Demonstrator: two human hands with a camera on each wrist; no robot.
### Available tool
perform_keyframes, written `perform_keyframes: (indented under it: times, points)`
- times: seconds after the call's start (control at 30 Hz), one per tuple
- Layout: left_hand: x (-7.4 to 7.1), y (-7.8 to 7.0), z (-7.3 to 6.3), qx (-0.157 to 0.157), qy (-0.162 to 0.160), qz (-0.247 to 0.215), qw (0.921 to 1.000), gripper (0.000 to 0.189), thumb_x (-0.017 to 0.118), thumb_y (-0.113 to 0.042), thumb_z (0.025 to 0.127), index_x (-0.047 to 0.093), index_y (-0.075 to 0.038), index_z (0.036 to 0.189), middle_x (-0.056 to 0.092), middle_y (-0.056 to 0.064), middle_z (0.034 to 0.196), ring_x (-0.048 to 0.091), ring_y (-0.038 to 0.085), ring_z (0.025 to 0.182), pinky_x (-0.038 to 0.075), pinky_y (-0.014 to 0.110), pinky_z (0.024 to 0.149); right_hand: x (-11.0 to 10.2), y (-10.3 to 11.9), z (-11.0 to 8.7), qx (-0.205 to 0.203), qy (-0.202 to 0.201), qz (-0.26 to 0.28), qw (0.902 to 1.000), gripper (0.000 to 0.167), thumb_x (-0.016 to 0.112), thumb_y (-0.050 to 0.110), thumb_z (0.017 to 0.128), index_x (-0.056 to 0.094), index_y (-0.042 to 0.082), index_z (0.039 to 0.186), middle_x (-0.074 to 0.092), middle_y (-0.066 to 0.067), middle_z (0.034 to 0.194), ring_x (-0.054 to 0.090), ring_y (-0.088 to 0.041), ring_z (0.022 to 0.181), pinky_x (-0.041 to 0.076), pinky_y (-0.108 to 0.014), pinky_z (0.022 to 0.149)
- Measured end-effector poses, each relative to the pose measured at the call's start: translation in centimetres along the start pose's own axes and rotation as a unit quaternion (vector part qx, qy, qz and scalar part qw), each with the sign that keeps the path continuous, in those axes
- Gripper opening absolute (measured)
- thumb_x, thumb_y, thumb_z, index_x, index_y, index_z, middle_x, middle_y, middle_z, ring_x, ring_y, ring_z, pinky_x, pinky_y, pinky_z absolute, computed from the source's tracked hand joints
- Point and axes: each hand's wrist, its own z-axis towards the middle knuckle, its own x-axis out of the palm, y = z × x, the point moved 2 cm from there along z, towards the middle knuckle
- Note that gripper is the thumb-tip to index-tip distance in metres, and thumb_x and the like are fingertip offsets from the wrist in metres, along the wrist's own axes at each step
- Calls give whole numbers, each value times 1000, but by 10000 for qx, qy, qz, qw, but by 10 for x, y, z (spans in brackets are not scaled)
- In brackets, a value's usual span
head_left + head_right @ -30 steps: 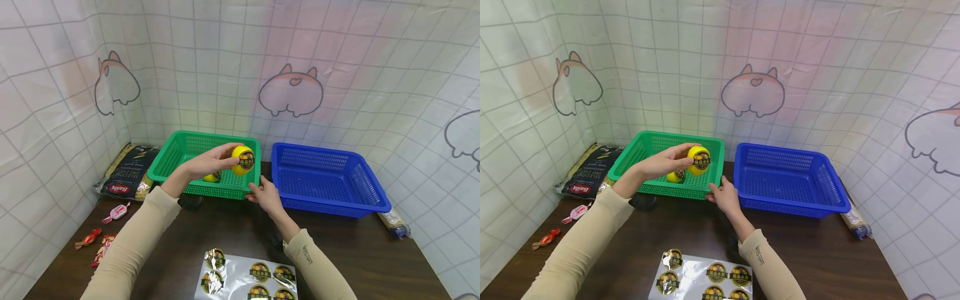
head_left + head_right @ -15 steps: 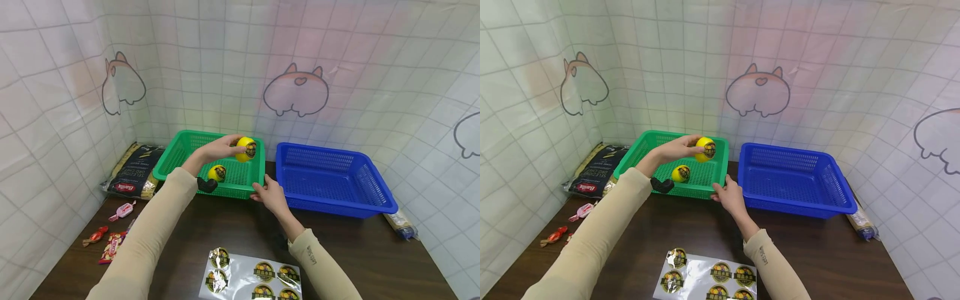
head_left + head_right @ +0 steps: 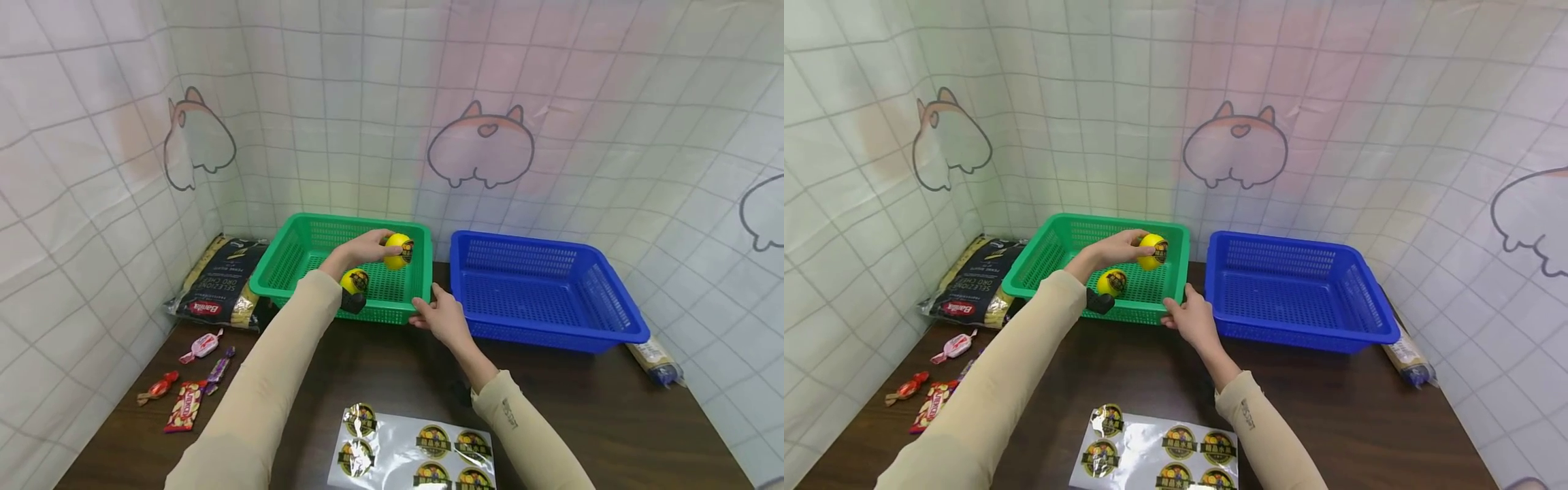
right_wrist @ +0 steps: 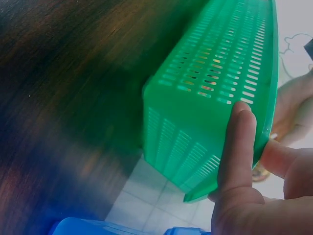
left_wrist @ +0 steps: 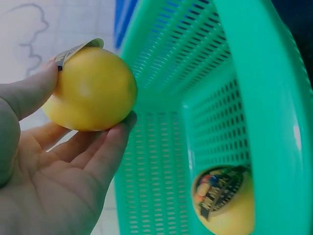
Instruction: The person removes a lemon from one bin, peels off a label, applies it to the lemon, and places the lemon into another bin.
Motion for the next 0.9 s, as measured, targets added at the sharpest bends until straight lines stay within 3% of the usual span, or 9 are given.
perform_keyframes:
  times: [0.27, 0.47, 0.63, 0.77, 0.9]
  points:
    - [0, 8, 9, -546, -109, 352, 9978, 65, 53, -30, 104, 24, -4, 156, 41, 17, 152, 47, 32, 135, 37, 50, 120, -1, 1, 0, 24, -48, -82, 10000, 72, 59, 25, 101, 20, 3, 158, 75, -21, 96, 73, -10, 67, 62, -40, 79]
    - [3, 9, 12, -781, -33, 734, 9942, 65, 54, -30, 103, 27, -3, 155, 42, 18, 150, 48, 32, 132, 39, 49, 117, 0, 0, 1, 0, -32, -78, 10000, 70, 58, 23, 101, 22, 3, 157, 75, -21, 95, 73, -11, 68, 63, -30, 70]
    - [3, 12, 16, -998, 74, 818, 9916, 58, 55, -29, 103, 36, 0, 150, 48, 19, 143, 52, 29, 123, 43, 46, 114, 0, 1, 2, 45, -26, -83, 10000, 71, 58, 24, 101, 21, 3, 158, 75, -20, 94, 72, -8, 65, 61, -24, 65]
    - [1, 18, 21, -1375, 18, 1024, 9852, 58, 56, -32, 102, 39, -1, 147, 51, 18, 137, 53, 27, 115, 45, 44, 111, 0, 0, 3, 44, -37, -120, 9999, 71, 58, 24, 101, 20, 2, 158, 75, -19, 93, 72, -7, 65, 61, -24, 65]
    - [4, 23, 23, -1671, -19, 890, 9819, 57, 59, -32, 101, 42, -1, 144, 52, 18, 133, 55, 27, 112, 47, 43, 110, 0, -3, 3, 70, -64, -156, 9998, 73, 59, 24, 101, 19, 2, 158, 75, -19, 93, 73, -11, 67, 61, -24, 65]
